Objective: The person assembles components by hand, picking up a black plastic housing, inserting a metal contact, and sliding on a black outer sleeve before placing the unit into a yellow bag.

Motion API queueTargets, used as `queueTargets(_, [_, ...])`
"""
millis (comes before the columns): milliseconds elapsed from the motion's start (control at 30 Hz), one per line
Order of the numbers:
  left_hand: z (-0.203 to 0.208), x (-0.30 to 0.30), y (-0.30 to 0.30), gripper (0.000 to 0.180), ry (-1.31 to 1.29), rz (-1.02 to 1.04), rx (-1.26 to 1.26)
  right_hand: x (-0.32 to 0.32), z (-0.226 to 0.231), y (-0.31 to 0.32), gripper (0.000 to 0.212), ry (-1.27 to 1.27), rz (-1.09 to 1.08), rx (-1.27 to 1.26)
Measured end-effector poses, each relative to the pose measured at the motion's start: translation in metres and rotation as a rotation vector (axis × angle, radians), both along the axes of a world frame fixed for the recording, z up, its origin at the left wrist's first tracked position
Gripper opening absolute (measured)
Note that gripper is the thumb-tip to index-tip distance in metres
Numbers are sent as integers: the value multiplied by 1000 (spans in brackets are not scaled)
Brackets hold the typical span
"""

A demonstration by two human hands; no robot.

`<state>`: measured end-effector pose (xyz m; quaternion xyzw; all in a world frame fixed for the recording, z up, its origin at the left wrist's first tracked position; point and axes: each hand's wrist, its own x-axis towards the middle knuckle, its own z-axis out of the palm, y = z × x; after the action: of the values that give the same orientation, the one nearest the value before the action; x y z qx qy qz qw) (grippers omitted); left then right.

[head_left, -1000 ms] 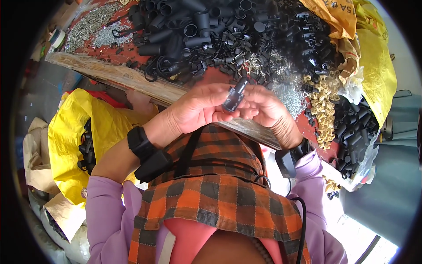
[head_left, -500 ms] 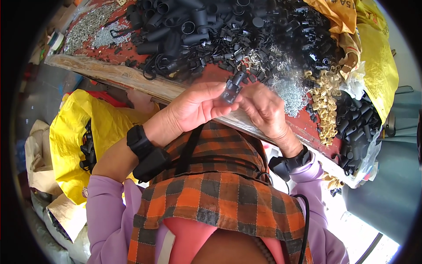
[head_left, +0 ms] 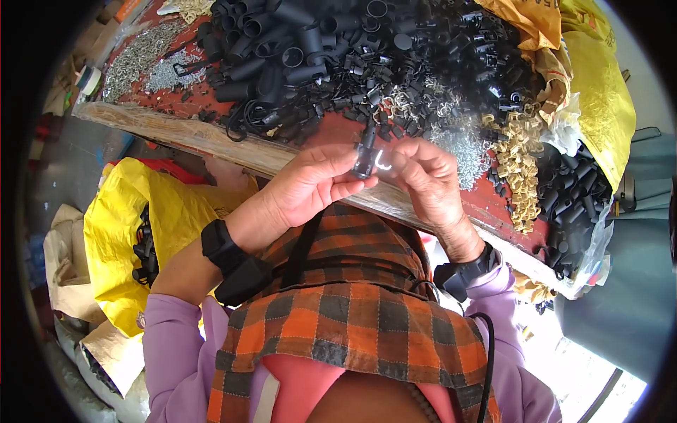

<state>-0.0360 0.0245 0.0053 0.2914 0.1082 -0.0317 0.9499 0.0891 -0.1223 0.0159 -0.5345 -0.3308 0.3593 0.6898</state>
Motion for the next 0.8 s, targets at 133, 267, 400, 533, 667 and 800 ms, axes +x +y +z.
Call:
queueTargets(133, [5, 0, -2, 25, -49, 36, -17, -3, 6, 2, 8, -123, -138, -66])
queueTargets(267, [1, 2, -7, 24, -109, 106, 12, -9, -6, 4, 9, -182, -101, 10])
queueTargets(400, [-1, 1, -6, 27, -139, 109, -10, -16, 4, 3, 11, -83, -9, 50])
queueTargets(533, [1, -1, -5, 29, -167, 36, -46, -13, 1, 1, 9, -58, -34, 28])
queueTargets(667, [-2, -3, -4, 29, -172, -25, -94, -9, 4, 1, 5, -383, 33, 46])
queueTargets(800, [-1, -3, -3, 31, -108, -14, -101, -3, 9, -1, 6, -707, -74, 8])
